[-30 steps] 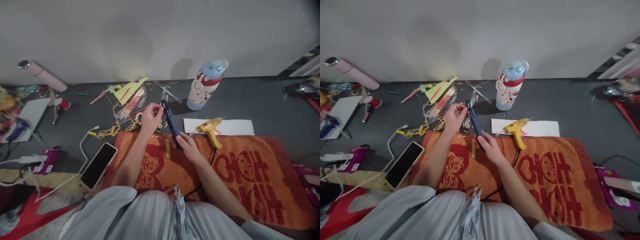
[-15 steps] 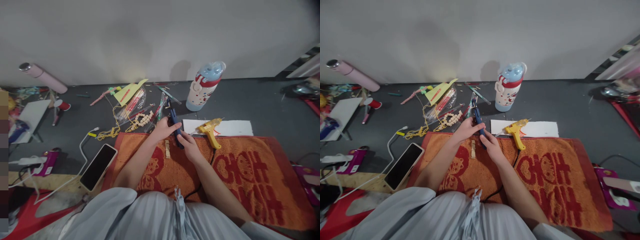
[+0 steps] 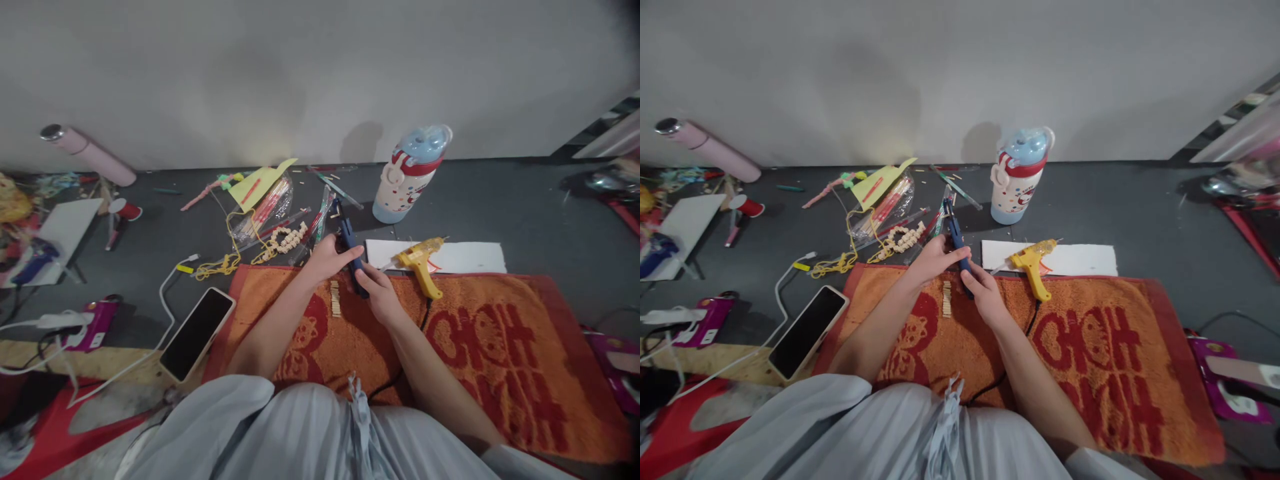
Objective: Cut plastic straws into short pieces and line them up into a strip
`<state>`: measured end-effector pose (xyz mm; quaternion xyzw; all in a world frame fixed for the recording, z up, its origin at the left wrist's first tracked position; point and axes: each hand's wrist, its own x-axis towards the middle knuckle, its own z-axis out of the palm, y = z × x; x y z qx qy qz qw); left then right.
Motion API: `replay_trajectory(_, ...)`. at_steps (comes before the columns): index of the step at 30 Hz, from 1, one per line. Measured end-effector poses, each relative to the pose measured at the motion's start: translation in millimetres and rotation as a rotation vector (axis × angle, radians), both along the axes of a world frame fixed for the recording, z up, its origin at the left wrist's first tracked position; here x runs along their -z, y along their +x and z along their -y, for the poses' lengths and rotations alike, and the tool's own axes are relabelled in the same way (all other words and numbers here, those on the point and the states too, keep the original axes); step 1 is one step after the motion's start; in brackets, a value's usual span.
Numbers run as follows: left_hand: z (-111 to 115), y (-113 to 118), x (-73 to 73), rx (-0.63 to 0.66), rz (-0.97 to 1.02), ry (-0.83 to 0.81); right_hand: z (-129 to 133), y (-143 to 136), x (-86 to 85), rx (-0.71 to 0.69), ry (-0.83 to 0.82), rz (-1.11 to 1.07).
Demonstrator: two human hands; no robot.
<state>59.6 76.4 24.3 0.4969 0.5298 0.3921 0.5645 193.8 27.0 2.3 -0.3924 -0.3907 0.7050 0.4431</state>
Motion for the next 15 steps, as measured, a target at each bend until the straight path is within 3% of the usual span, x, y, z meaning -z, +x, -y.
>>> replay_trajectory(4, -4.9, -6.7, -9.4, -0.009, 0.113, -0.089, 0.7, -0.4, -2.8, -0.012, -0.014, -0.014)
replay_trajectory(9, -11.6, -17.2, -18.8, -0.179, 0.233, -0.071, 3.4, -2.2, -5.2, -0.081, -0.004, 0.022)
replay_trajectory(15, -12.2, -16.8, -15.5, -0.267, 0.234, -0.025, 4.1, -2.8, -6.6, -0.113, 0.025, 0.04)
